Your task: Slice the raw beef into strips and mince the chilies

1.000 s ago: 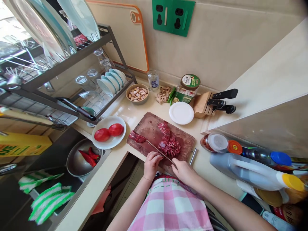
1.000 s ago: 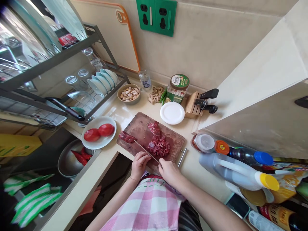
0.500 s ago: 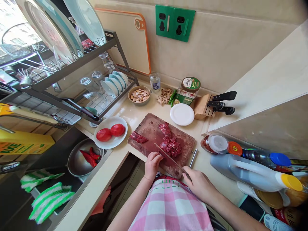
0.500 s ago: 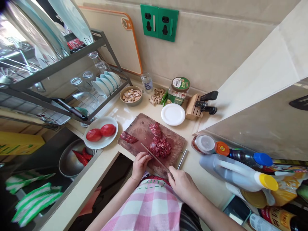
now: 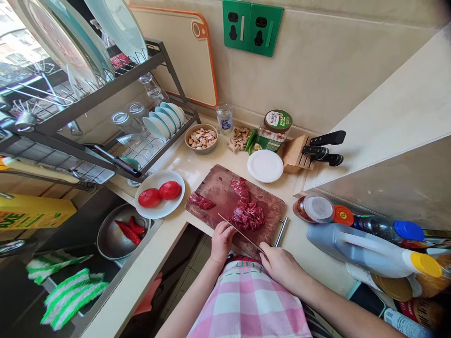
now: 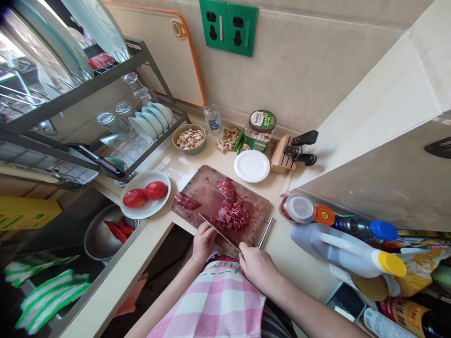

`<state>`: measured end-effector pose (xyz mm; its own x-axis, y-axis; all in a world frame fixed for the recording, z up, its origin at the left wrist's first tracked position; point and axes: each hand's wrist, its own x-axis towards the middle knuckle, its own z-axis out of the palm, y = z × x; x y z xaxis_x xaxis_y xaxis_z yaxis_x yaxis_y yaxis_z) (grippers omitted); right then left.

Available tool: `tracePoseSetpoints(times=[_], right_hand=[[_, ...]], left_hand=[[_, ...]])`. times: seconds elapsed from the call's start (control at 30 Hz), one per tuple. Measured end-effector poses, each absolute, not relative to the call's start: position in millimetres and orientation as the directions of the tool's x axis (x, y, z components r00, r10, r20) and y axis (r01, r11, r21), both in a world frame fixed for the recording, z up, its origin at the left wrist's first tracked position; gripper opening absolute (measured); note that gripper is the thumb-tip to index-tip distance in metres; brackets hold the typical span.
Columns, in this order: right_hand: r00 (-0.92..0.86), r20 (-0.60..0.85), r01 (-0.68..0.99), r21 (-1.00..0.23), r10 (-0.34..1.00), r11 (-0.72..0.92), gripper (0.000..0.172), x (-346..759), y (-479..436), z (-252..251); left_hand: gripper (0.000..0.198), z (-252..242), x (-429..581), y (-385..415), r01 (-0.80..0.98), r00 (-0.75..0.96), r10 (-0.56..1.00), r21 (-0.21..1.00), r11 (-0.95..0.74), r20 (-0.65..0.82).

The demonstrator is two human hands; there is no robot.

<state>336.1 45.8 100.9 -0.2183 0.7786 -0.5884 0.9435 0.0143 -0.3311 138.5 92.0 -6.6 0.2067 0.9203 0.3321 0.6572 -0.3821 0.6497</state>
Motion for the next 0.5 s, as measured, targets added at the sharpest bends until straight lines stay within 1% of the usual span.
tracePoseSetpoints(times=[0.13, 0.33, 0.5], right_hand=[[-0.217, -0.630, 0.948, -0.319, 0.746, 0.006, 0.019, 349, 36, 101], [-0.247, -0.591, 0.933, -0.359, 0.768, 0.024, 0.018, 340, 51, 100], [-0.250, -0.619, 0.930, -0.367, 0.744, 0.007, 0.018, 350, 44, 99]], left_hand=[[0.015, -7, 139, 93, 0.645, 0.233, 0.912, 0.648, -0.405, 0.338], [0.017, -9, 139, 92, 0.643, 0.197, 0.933, 0.678, -0.355, 0.302], [0.017, -9, 138, 92, 0.620, 0.225, 0.930, 0.693, -0.367, 0.291]])
